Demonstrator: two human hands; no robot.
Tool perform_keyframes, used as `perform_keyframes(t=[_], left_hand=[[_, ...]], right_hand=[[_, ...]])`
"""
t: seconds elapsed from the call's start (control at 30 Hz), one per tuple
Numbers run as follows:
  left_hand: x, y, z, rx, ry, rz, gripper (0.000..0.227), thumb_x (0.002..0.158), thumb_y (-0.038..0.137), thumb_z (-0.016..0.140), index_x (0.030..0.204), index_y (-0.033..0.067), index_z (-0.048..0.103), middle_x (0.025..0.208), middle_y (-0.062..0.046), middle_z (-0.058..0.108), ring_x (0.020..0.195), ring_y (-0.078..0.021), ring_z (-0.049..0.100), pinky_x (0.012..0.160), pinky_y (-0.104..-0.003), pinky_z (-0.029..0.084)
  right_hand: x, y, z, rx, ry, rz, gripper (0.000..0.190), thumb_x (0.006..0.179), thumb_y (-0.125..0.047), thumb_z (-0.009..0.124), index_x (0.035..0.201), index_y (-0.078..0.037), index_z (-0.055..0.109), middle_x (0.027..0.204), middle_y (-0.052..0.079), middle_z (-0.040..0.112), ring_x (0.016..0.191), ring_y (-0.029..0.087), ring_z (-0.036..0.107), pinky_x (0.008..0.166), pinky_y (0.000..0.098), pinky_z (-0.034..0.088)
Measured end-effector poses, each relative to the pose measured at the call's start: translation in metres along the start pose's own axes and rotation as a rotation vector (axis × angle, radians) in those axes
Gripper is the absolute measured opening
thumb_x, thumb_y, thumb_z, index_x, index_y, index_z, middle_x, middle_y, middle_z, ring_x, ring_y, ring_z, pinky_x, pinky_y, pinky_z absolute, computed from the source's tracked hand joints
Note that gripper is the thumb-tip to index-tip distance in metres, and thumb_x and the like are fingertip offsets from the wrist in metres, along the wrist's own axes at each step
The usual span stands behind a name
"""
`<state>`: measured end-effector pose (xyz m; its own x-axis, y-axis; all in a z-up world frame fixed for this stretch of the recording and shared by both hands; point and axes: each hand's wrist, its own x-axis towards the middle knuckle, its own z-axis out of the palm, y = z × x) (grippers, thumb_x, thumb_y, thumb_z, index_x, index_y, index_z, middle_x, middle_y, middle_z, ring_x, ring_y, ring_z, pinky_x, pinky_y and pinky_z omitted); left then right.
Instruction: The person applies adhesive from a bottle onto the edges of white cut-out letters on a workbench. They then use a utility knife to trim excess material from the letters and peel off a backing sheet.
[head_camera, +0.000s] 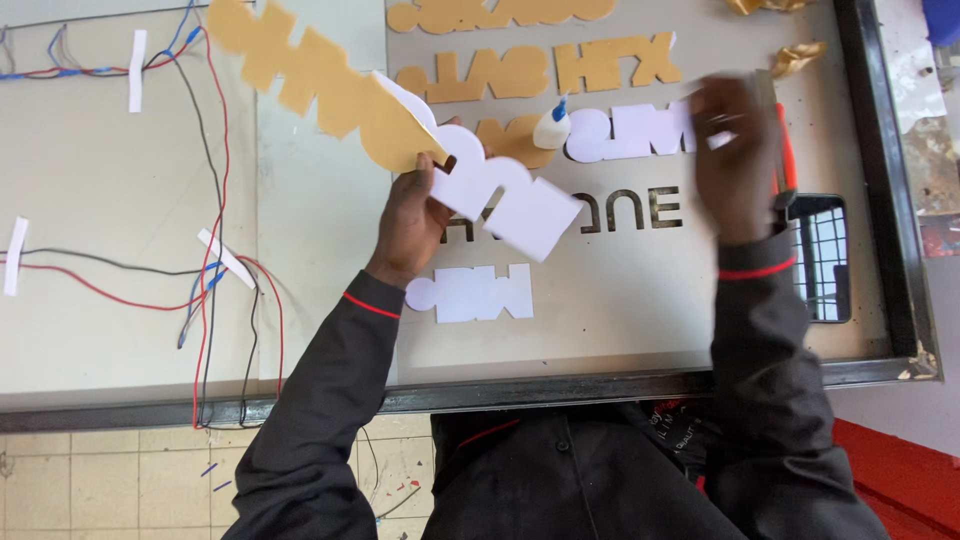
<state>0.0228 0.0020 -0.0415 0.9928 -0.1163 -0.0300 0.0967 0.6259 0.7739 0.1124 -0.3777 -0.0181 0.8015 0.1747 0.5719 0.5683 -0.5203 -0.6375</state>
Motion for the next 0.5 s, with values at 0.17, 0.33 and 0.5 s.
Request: perform_keyframes(t=[0.17, 0.33, 0.5], left_hand=[[-0.001, -0.009, 0.003, 0.157, 0.010, 0.156, 0.057, 0.117, 0.053, 0.061, 0.156, 0.0120, 0.062, 0.148, -0.019, 0.071, 0.127, -0.0344, 0.078, 0.109, -0.050, 0.068], [-0.006, -0.040, -0.002, 0.184, 0.062, 0.205, 0.039, 0.116, 0.045, 0.067, 0.145, 0.0182, 0.069, 0.134, -0.005, 0.078, 0.114, -0.0197, 0.079, 0.094, -0.030, 0.070], [-0.010, -0.043, 0.009, -0.139, -0.151, 0.202, 0.054, 0.116, 0.044, 0.066, 0.164, 0.0216, 0.053, 0.159, -0.010, 0.066, 0.143, -0.0329, 0.068, 0.112, -0.058, 0.068]], right_hand=[[-0.008, -0.116, 0.072, 0.128, -0.118, -0.187, 0.016, 0.102, 0.007, 0.085, 0.108, -0.008, 0.084, 0.108, 0.011, 0.079, 0.103, 0.040, 0.074, 0.092, 0.0488, 0.059], [-0.007, -0.147, 0.119, 0.305, -0.116, -0.162, 0.016, 0.103, 0.003, 0.086, 0.117, -0.005, 0.086, 0.107, 0.011, 0.075, 0.093, 0.030, 0.076, 0.072, 0.0369, 0.066], [0.001, -0.157, 0.124, 0.229, -0.059, -0.152, 0.010, 0.101, 0.009, 0.085, 0.109, 0.003, 0.085, 0.098, 0.020, 0.070, 0.083, 0.034, 0.070, 0.069, 0.0442, 0.063]])
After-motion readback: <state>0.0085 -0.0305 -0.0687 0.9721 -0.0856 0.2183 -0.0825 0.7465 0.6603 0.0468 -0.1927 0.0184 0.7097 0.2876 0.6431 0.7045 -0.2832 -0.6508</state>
